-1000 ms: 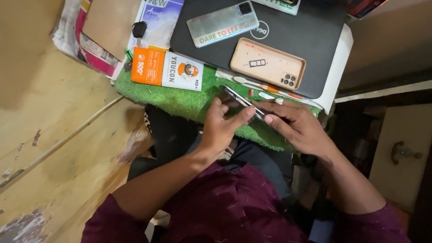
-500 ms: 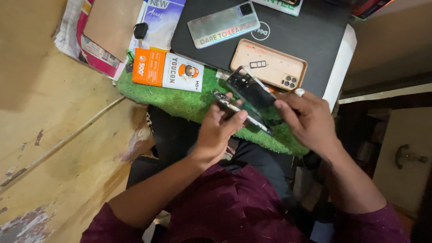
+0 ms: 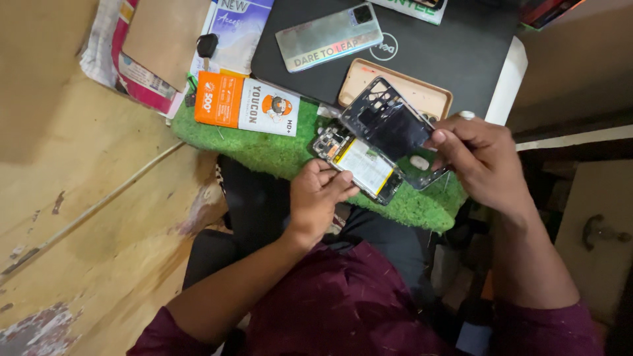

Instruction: The person disassembles a smartphone on a green work mat, prying open the back cover and lifting out the battery. They peel adhesive backing from a strip, press the battery and frame back into place, and work the screen assembly back onto the phone body by hand.

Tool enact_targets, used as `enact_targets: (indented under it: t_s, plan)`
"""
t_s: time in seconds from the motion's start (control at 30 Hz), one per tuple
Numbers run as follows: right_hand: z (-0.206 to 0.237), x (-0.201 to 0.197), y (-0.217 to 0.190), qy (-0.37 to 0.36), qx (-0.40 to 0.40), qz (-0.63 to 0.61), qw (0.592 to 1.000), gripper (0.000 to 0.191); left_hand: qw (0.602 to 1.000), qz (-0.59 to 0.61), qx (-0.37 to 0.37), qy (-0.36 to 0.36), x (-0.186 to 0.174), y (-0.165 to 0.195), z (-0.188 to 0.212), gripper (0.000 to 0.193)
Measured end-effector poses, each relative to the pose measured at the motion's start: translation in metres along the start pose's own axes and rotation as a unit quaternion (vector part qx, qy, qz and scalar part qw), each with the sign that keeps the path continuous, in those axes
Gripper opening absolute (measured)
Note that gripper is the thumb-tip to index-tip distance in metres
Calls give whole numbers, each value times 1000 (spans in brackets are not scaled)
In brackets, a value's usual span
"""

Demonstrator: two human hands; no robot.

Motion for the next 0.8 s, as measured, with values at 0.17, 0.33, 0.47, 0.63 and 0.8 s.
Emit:
enact_targets:
  t_s: [0.17,0.33,0.47,0.63,0.8]
  plan:
    - [-3,6,29,-48,117,-73,989,26,994,-97,-43,16,-8,8,-4,22]
    - [0,13,44,-91,188,-101,973,30,994,-66,13,-84,-1,23,8,29]
    - [5,37,36,-200,144,-130,960,32,958,121,116,-232,20,47,23,88]
    - [3,55,15,-230,129,-88,961,23,954,117,116,-252,25,61,20,106]
    - [-23,3,-34,-125,-37,204,970,35,952,163,113,-233,14,66,15,105]
Point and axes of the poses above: each hand's wrist, its own z-axis away from the middle knuckle, its own x-axis out of the palm, y = z × x, the point moved 6 cm from there along -z, towards the middle knuckle
